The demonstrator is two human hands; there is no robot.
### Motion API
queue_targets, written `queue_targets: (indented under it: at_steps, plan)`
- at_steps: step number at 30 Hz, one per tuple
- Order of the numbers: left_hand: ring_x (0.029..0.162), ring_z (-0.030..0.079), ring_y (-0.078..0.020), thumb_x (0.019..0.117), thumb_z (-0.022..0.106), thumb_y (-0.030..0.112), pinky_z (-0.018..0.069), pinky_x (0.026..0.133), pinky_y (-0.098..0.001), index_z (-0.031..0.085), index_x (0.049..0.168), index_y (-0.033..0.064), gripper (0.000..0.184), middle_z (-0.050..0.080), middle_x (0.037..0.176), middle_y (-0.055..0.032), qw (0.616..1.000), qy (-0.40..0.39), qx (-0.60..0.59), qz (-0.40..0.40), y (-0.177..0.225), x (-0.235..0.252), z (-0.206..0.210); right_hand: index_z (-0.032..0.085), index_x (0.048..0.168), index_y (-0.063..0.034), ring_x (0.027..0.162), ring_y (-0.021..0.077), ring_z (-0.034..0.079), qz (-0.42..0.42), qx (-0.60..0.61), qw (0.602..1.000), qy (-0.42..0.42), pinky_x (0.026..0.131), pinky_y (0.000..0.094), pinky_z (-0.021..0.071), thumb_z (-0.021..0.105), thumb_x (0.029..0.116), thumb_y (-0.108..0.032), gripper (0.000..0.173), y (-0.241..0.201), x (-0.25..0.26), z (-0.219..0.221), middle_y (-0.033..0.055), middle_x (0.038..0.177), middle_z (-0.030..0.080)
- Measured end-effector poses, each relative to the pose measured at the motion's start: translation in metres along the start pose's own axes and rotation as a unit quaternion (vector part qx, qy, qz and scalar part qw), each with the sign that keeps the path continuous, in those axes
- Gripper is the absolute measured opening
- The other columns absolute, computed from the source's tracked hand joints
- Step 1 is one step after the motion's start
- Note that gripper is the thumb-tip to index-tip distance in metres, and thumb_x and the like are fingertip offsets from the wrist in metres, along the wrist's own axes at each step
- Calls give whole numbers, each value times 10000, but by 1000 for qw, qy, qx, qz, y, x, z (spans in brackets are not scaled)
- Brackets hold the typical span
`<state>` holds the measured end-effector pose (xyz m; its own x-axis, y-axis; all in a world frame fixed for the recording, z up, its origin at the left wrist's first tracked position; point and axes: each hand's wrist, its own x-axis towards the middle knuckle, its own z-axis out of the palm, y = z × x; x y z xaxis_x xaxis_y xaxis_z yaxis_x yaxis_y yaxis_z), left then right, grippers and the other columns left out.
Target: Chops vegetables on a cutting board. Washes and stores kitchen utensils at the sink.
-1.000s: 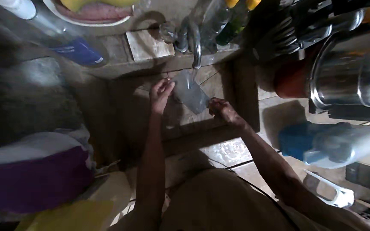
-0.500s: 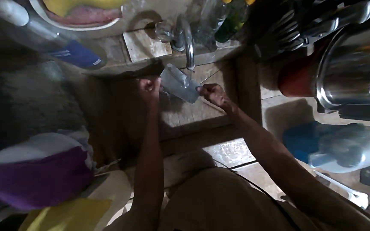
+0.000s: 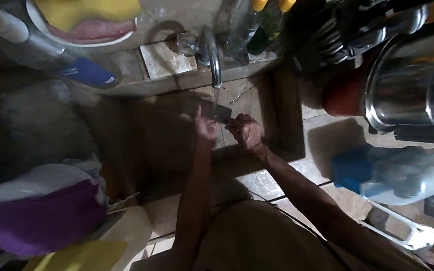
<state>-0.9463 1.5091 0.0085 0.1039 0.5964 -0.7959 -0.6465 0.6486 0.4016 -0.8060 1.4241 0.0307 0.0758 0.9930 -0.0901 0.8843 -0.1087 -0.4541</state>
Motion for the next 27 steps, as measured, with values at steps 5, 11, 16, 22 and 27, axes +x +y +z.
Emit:
queue_targets:
  at_steps: [5,11,16,22,27]
  plan:
    - [1192,621,-237,1064,535,178,547,990,-450,414,1461,87,425,596,1345,-127,995,-18,1,98,-10,9,-12,620,1377,-139,923,332,679,34,34,998,39,742,524,565,758,922,-320,509,8,-28,16,134,1029,695]
    - [1194,621,-240,1033,604,355,544,985,-475,500,1414,105,467,625,1321,-110,990,-18,85,107,-18,6,1,711,1104,-114,722,349,692,164,44,981,-96,623,604,538,687,918,-560,484,15,-28,-2,127,803,704]
    - [1210,613,-248,1048,530,457,546,967,-501,468,1462,179,502,608,1361,-96,994,-46,55,79,-7,7,1,706,1244,-118,822,337,715,85,83,985,-125,744,598,565,662,970,-441,426,41,-13,2,137,950,738]
    - [1246,594,-261,1068,310,592,544,985,-493,348,1543,173,635,557,1429,-116,994,-46,42,89,26,-1,-36,717,1274,-133,938,293,726,-36,130,972,-194,879,580,558,740,926,-375,425,36,54,-7,109,1067,756]
    - [1238,600,-289,1079,236,583,535,996,-526,320,1549,149,646,559,1419,-140,989,-47,17,136,54,-3,-52,750,1246,-198,1003,290,723,-78,132,965,-213,910,605,540,760,896,-390,400,7,93,-9,82,1103,764]
